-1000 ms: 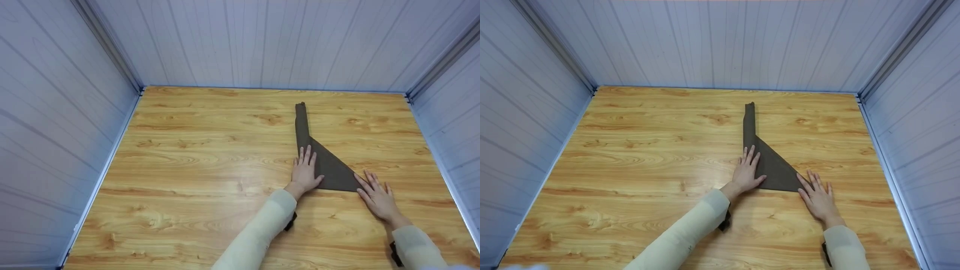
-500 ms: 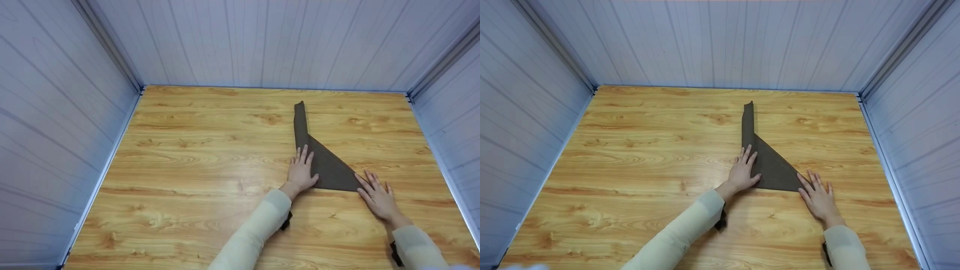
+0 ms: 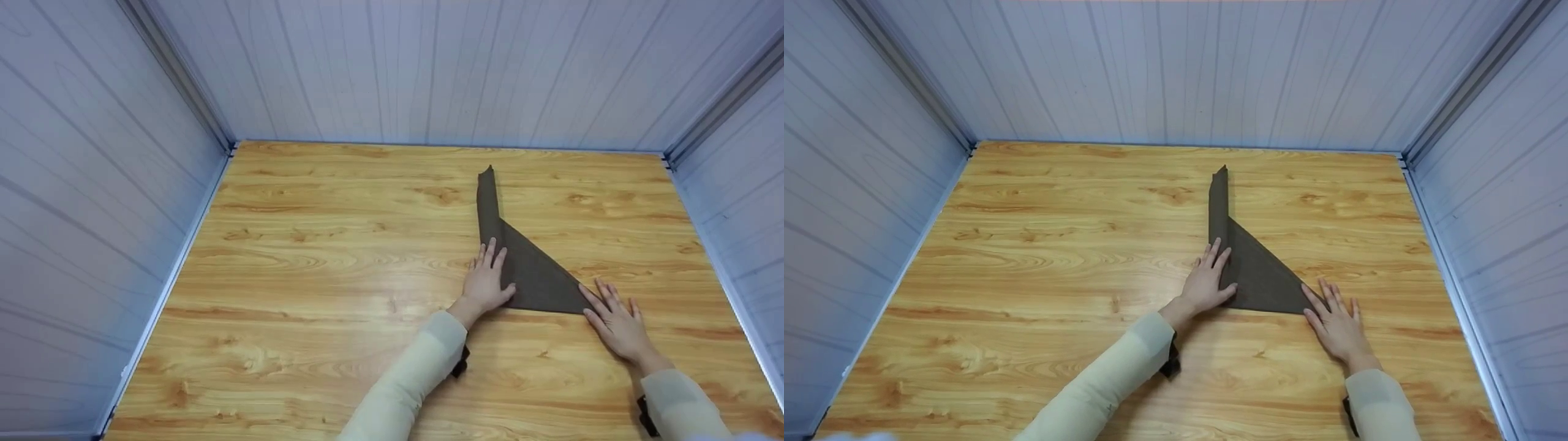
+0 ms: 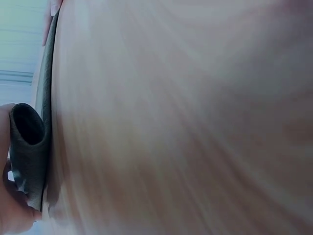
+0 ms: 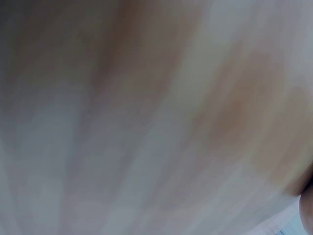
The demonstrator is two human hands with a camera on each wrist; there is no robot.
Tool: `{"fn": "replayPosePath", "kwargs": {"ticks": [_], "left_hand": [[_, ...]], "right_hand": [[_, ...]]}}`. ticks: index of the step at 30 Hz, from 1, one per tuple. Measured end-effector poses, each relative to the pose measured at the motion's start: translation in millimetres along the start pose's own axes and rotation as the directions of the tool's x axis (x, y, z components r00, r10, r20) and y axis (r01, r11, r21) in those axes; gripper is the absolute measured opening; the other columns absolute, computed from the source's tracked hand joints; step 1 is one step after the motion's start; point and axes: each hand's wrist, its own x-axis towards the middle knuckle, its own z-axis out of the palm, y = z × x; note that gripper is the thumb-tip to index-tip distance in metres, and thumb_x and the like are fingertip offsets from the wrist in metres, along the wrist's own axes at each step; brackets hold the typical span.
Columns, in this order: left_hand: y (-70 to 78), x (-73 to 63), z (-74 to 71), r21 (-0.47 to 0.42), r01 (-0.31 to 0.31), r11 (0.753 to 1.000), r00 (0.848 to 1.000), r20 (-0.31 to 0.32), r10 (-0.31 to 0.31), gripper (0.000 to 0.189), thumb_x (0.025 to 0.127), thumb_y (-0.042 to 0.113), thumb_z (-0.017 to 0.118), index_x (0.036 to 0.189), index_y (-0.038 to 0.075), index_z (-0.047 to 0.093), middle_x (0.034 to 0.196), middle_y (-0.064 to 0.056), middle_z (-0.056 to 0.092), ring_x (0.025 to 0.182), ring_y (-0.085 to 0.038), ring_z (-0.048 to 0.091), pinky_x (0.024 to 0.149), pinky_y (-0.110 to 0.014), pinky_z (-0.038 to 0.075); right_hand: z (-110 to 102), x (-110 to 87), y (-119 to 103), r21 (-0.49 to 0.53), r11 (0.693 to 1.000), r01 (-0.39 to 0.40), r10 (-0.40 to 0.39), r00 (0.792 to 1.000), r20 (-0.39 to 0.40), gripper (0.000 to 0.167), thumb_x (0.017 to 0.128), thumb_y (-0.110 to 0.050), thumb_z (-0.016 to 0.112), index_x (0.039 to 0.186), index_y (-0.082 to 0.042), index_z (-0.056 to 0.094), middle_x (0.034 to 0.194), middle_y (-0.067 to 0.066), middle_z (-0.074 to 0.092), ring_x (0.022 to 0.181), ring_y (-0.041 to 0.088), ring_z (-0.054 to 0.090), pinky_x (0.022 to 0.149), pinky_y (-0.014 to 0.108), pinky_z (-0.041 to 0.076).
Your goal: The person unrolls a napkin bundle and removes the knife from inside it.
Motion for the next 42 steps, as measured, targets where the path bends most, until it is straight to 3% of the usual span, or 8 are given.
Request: {"fn": "replayPosePath", "kwargs": {"ticks": [7,20,42], "left_hand": [[-5.7,-3.4,-3.6,-0.074,-0.013,0.997,1.000,-0.012,0.013,0.071,0.085,0.046,0.050,0.142,0.017,0.021,0.148,-0.006,0.004,0.134,-0.023,0.009,0.103,-0.038,0.023],[-16.4,-6.6,-8.2,-0.126,-0.035,0.991,0.999,-0.008,0.035,0.072,0.086,0.046,0.048,0.143,0.015,0.017,0.148,-0.008,0.005,0.133,-0.023,0.012,0.103,-0.038,0.021],[-32.4,-13.6,-11.2,-0.132,-0.047,0.990,0.999,0.013,0.049,0.072,0.088,0.046,0.045,0.144,0.014,0.011,0.148,-0.009,0.007,0.132,-0.019,0.015,0.104,-0.037,0.019]], "right_hand": [[-1.4,-0.1,-0.8,-0.005,1.000,0.003,-0.003,1.000,0.001,0.050,0.095,-0.032,0.037,0.142,-0.026,0.022,0.147,0.012,0.008,0.134,0.028,0.000,0.094,0.062,-0.010],[-2.6,0.8,-0.1,-0.001,1.000,0.003,-0.003,1.000,0.005,0.050,0.095,-0.032,0.037,0.142,-0.026,0.021,0.148,0.012,0.006,0.133,0.030,-0.001,0.093,0.062,-0.010],[0.7,0.5,1.9,0.001,1.000,0.001,-0.001,1.000,0.004,0.050,0.095,-0.032,0.037,0.142,-0.026,0.022,0.147,0.013,0.008,0.133,0.030,0.000,0.093,0.062,-0.009]]}}
